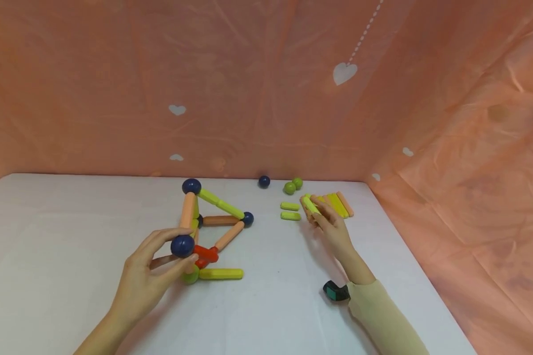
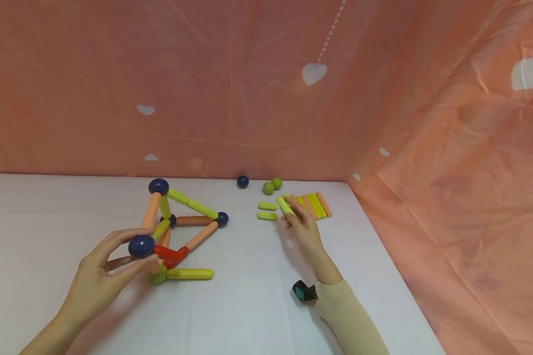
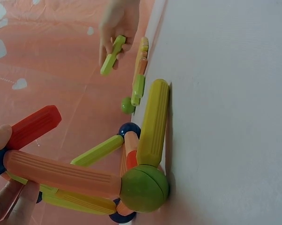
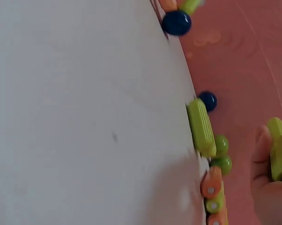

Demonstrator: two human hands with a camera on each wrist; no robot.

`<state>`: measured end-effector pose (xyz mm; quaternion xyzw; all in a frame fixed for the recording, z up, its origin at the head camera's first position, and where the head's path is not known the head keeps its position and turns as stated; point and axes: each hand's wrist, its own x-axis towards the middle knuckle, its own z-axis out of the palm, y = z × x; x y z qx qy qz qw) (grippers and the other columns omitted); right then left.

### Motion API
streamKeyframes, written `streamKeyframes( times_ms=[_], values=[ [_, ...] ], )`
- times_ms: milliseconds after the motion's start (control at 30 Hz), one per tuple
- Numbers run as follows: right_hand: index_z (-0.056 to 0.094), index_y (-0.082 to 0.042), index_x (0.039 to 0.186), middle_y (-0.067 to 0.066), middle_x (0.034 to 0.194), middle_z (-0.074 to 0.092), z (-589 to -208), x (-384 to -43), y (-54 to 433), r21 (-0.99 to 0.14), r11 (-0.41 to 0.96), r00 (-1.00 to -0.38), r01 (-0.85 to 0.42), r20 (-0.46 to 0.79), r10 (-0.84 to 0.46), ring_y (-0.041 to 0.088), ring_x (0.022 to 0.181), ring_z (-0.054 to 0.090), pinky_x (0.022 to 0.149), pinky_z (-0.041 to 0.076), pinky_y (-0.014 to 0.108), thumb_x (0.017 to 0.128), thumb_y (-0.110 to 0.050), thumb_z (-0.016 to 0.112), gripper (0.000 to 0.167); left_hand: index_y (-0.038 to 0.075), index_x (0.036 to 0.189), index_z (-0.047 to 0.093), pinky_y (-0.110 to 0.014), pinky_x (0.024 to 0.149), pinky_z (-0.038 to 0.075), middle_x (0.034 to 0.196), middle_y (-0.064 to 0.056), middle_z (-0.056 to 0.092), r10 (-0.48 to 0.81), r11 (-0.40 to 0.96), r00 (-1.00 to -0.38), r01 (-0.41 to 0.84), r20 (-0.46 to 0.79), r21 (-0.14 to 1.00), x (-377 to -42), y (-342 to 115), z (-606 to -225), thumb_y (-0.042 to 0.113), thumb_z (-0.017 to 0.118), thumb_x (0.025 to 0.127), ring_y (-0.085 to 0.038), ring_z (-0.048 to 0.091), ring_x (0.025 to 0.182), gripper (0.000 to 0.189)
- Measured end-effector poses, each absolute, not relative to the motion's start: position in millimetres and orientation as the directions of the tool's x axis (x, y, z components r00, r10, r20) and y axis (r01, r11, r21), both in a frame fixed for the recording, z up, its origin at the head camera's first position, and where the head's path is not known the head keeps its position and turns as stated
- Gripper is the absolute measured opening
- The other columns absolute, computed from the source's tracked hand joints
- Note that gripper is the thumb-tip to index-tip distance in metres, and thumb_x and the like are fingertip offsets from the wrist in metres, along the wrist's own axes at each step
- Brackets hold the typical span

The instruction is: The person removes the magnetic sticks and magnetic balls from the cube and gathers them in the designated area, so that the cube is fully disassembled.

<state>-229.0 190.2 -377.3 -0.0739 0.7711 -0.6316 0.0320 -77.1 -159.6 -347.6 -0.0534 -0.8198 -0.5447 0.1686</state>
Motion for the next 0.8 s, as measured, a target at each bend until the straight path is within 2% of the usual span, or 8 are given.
streamKeyframes(
  times_ms=[100, 200, 367, 467, 567, 700, 800],
  values=[
    [0.042, -0.004, 0.143, 0.018, 0.135, 0.048, -378, -235, 200, -0.978, 0.203, -0.994, -0.053, 0.031, -0.107, 0.005, 0.096, 0.059, 0.084, 0.049, 0.019, 0.100, -0.006, 0.046, 0.043, 0.018, 0.122, 0.062, -0.012, 0.080, 0.051, 0.118, 0.005, 0.057, -0.098, 0.397, -0.936, 0.274, 0.338, 0.876, -77, -159, -348, 0.005, 0.078, 0.078, 0.001, 0.055, 0.103, 0.049],
    [0.043, -0.002, 0.141, 0.016, 0.126, 0.055, -378, -240, 208, -0.977, 0.209, -0.997, -0.051, 0.039, -0.060, 0.003, 0.096, 0.062, 0.085, 0.052, 0.022, 0.100, -0.008, 0.049, 0.042, 0.019, 0.123, 0.061, -0.011, 0.081, 0.050, 0.119, 0.005, 0.057, -0.100, 0.395, -0.933, 0.282, 0.346, 0.875, -77, -158, -348, 0.006, 0.078, 0.079, 0.001, 0.055, 0.104, 0.049],
    [0.043, -0.001, 0.139, -0.003, 0.100, 0.066, -376, -249, 219, -0.977, 0.212, -0.999, 0.003, 0.005, 0.040, 0.001, 0.087, 0.067, 0.083, 0.053, 0.022, 0.099, -0.016, 0.053, 0.044, 0.019, 0.123, 0.061, -0.011, 0.081, 0.050, 0.119, 0.006, 0.057, -0.102, 0.400, -0.931, 0.285, 0.351, 0.871, -77, -158, -348, 0.006, 0.077, 0.079, 0.003, 0.055, 0.105, 0.048],
    [0.046, -0.001, 0.137, -0.010, 0.094, 0.066, -374, -257, 229, -0.972, 0.229, -0.990, 0.051, -0.020, 0.138, 0.000, 0.083, 0.066, 0.081, 0.053, 0.019, 0.098, -0.021, 0.056, 0.045, 0.019, 0.123, 0.061, -0.011, 0.081, 0.050, 0.119, 0.006, 0.057, -0.105, 0.397, -0.931, 0.282, 0.349, 0.873, -76, -158, -348, 0.006, 0.077, 0.079, 0.004, 0.055, 0.105, 0.048],
    [0.051, -0.003, 0.134, -0.006, 0.101, 0.066, -373, -266, 239, -0.952, 0.285, -0.966, 0.109, -0.034, 0.257, -0.003, 0.086, 0.060, 0.079, 0.049, 0.013, 0.097, -0.024, 0.057, 0.043, 0.019, 0.123, 0.061, -0.011, 0.081, 0.050, 0.118, 0.006, 0.057, -0.107, 0.395, -0.931, 0.282, 0.348, 0.875, -76, -158, -348, 0.006, 0.077, 0.079, 0.003, 0.055, 0.104, 0.048],
    [0.055, -0.005, 0.132, 0.008, 0.118, 0.062, -374, -279, 252, -0.921, 0.338, -0.920, 0.196, -0.054, 0.388, 0.001, 0.089, 0.054, 0.075, 0.045, 0.009, 0.097, -0.025, 0.056, 0.041, 0.019, 0.123, 0.061, -0.012, 0.080, 0.051, 0.118, 0.006, 0.056, -0.104, 0.394, -0.929, 0.289, 0.354, 0.873, -75, -158, -349, 0.006, 0.077, 0.079, 0.002, 0.055, 0.103, 0.048],
    [0.056, -0.006, 0.132, 0.013, 0.123, 0.060, -376, -290, 259, -0.901, 0.356, -0.888, 0.250, -0.067, 0.454, 0.004, 0.089, 0.052, 0.070, 0.043, 0.009, 0.095, -0.026, 0.057, 0.042, 0.019, 0.122, 0.061, -0.012, 0.080, 0.051, 0.118, 0.007, 0.057, -0.107, 0.394, -0.926, 0.294, 0.361, 0.871, -75, -158, -349, 0.005, 0.078, 0.079, 0.002, 0.056, 0.103, 0.049]
  ],
)
